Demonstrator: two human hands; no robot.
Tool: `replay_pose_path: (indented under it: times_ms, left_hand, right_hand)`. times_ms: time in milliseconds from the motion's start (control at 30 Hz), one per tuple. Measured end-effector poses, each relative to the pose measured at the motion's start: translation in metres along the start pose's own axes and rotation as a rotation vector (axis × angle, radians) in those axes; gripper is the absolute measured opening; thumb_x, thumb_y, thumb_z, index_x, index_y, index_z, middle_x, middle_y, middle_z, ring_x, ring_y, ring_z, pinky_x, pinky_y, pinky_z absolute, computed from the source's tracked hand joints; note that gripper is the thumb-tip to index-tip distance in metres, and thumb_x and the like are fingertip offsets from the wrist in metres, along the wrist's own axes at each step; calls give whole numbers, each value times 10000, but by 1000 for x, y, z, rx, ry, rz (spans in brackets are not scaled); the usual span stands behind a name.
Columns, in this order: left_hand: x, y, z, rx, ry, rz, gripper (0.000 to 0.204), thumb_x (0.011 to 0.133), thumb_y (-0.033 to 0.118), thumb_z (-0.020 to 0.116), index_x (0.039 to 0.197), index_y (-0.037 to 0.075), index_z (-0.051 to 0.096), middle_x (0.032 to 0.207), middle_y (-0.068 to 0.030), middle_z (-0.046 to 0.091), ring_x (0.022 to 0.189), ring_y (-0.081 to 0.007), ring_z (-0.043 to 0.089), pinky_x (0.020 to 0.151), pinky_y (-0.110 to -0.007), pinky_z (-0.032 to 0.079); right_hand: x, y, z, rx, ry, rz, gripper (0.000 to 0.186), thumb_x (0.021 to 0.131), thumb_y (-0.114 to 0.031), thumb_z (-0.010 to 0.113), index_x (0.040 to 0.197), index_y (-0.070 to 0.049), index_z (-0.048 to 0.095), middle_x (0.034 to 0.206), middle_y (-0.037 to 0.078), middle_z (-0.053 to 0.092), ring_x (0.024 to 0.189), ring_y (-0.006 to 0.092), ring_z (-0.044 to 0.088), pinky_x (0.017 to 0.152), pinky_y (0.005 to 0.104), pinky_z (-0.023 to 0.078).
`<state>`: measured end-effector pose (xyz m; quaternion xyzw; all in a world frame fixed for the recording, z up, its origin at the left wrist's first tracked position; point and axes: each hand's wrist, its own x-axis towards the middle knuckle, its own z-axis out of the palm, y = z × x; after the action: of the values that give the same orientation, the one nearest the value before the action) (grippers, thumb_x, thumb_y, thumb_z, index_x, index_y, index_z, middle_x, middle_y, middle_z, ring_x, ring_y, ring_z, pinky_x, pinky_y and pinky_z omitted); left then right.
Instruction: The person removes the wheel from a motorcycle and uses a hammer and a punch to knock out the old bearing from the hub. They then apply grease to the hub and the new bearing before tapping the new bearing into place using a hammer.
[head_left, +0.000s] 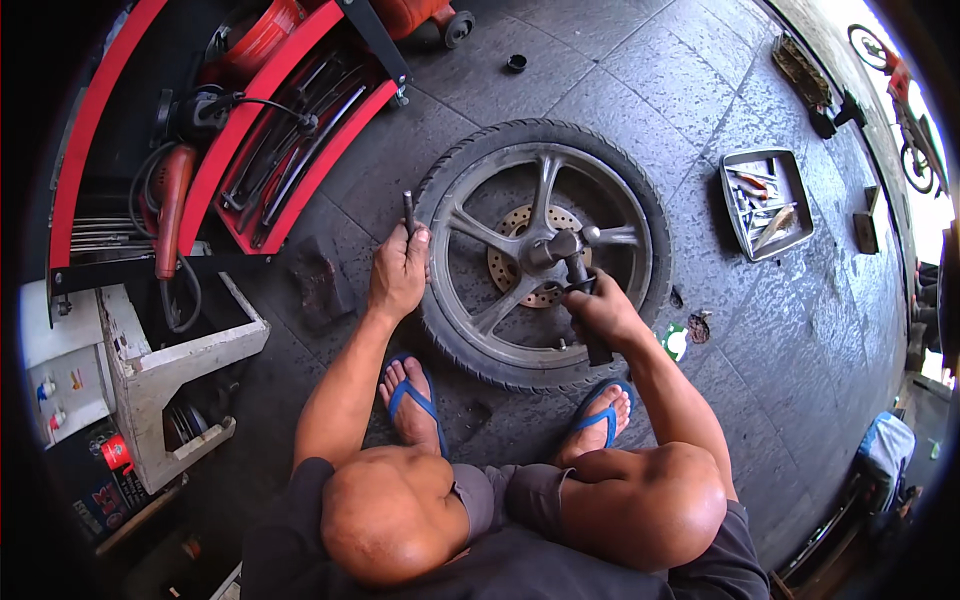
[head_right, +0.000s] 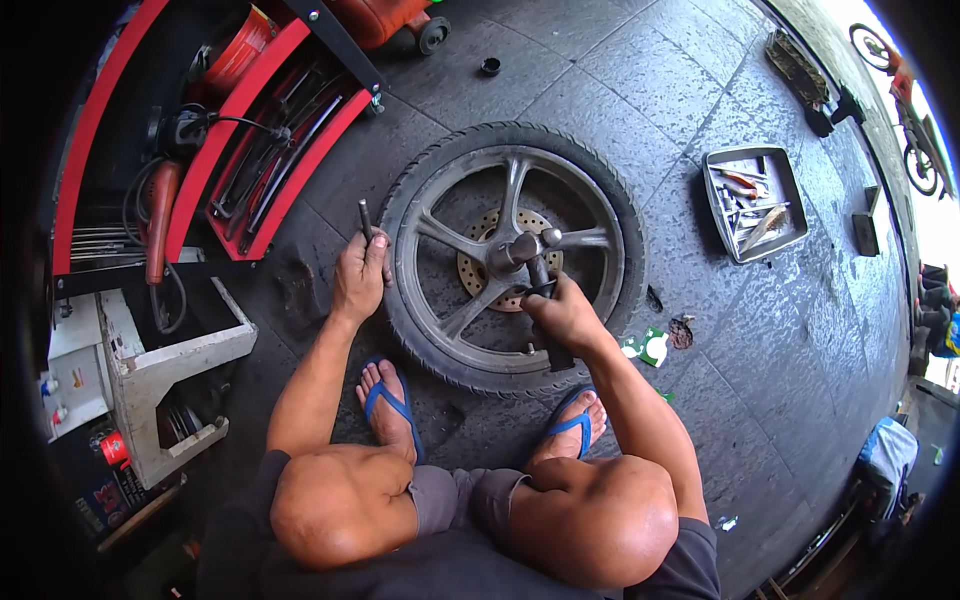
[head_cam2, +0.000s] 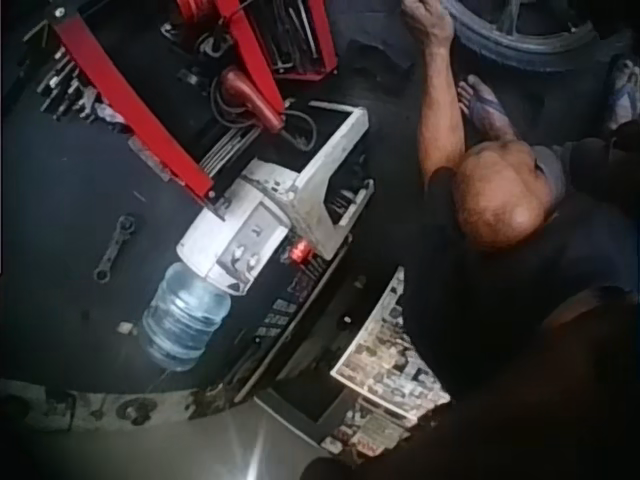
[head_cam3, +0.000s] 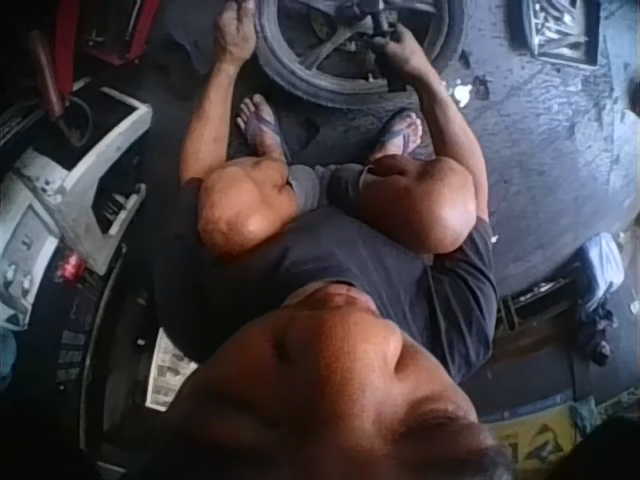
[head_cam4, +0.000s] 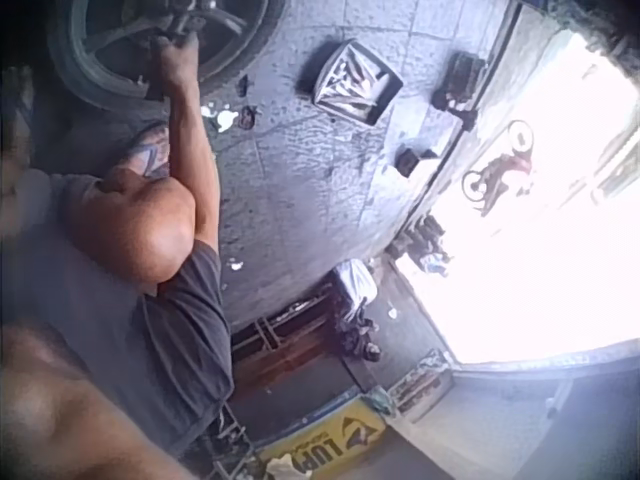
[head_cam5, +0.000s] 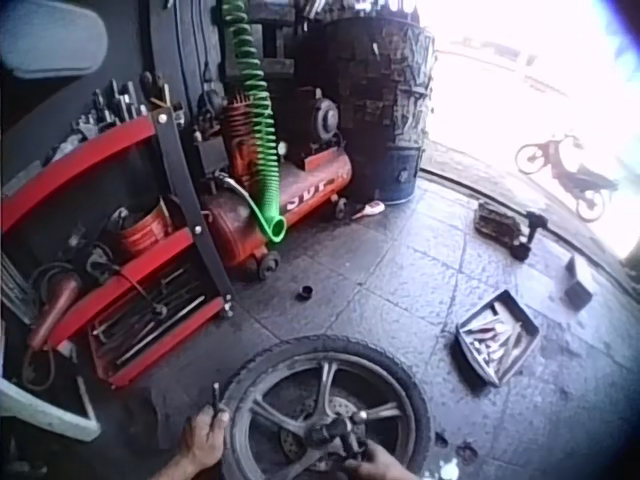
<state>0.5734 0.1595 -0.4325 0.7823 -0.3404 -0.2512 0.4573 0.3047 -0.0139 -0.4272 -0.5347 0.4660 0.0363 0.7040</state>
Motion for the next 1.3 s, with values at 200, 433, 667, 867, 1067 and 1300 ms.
replay_pose_path:
  times_ms: [200, 433, 667, 867, 1067, 1300]
  left_hand:
    - [1, -2, -7, 215, 134, 3, 295, 1021, 290, 547, 983, 5, 613, 773, -220, 660, 769, -456, 646, 671, -501, 478]
    - [-7, -35, -24, 482, 197, -191, 406, 927, 366, 673, 991, -26, 594, 924, -266, 681, 906, -479, 651, 771, -547, 485]
    - [-10, -48, -5, 549, 65, -304, 787, 835, 535, 737, 1228, -117, 540, 1154, -389, 629, 1110, -506, 621, 953, -504, 505]
    - [-6, -55, -4, 525, 71, -312, 773, 825, 529, 749, 1198, -115, 542, 1089, -378, 654, 1058, -518, 636, 914, -526, 516]
    - [-12, -47, -16, 492, -23, -406, 926, 824, 582, 726, 1349, -146, 497, 1269, -387, 588, 1231, -491, 569, 1052, -471, 456]
    - [-11, -64, -8, 425, 82, -339, 909, 816, 578, 742, 1317, -147, 520, 1240, -373, 611, 1199, -485, 592, 1023, -484, 471]
  right_hand:
    - [-3, 7, -3, -302, 170, -189, 559, 848, -135, 662, 1330, 46, 445, 836, 107, 627, 645, 191, 627, 558, 351, 511]
    - [-13, -14, 15, -569, 238, -382, 502, 834, -100, 660, 1264, 43, 446, 882, 299, 684, 853, 451, 701, 752, 483, 525]
    - [10, 12, 10, -785, 255, -447, 551, 819, -79, 668, 1289, 26, 399, 856, 350, 661, 857, 528, 652, 767, 558, 511]
    - [10, 0, 16, -888, 297, -461, 471, 837, -89, 635, 1228, 17, 393, 828, 342, 662, 814, 536, 654, 723, 593, 506]
    - [31, -7, -2, -966, 333, -439, 445, 884, -112, 593, 1254, -17, 364, 808, 359, 651, 779, 562, 633, 688, 630, 470]
    - [26, -44, 7, -1151, 218, -368, 303, 861, -100, 578, 1079, 49, 429, 825, 354, 661, 814, 523, 665, 741, 599, 508]
